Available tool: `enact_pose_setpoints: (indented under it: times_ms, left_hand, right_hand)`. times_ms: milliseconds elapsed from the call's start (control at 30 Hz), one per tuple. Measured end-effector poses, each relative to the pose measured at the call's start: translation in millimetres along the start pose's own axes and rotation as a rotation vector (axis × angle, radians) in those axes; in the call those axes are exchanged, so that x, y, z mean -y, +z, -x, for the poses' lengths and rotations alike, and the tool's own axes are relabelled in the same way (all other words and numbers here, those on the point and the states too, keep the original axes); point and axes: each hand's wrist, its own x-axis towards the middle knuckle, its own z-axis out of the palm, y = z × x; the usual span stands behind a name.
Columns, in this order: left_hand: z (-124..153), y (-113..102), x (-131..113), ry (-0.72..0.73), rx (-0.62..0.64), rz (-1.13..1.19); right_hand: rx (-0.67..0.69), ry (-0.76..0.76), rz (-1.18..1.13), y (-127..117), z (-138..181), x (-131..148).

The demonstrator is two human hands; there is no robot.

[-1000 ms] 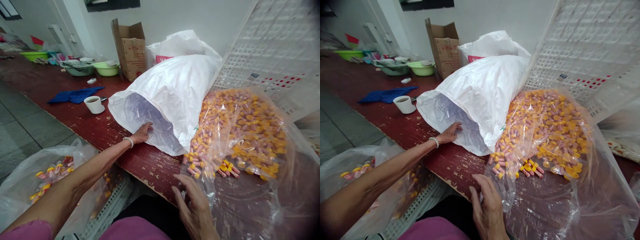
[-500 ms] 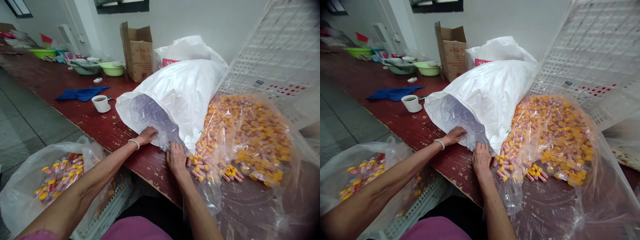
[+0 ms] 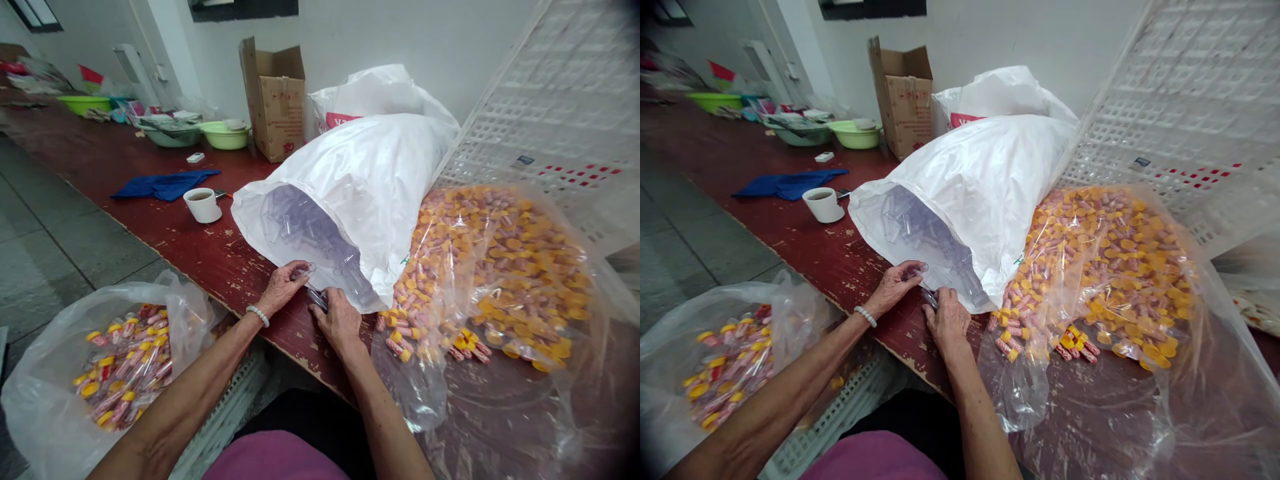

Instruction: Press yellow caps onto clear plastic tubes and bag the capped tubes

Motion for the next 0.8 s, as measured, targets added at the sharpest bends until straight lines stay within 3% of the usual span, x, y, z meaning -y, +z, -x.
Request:
enact_pose_setpoints:
  times_ms: [167,367,500,667,800]
  left_hand:
    - [11,-10,-7,-0.104,-0.031,0.218]
    - [31,-7,-34,-0.306,0.044,0.806]
    - [39,9,-45,-0.399,-0.008,1.053]
    - [46,30,-48,-0.542,-0.095,1.311]
    - [53,32,-54,-0.592,-0.008,1.348]
  right_hand:
    - [0.019,-0.006,-0.130,-1,3,-2]
    - [0.052,0.152,-0.744,-11,12,5]
    - [0.019,0.214,-1.041,-14,22,17]
    - [-0.167,0.162,-0.908,-5,28,20]
    - [-0.267,0.151,-0.802,-3,32,10]
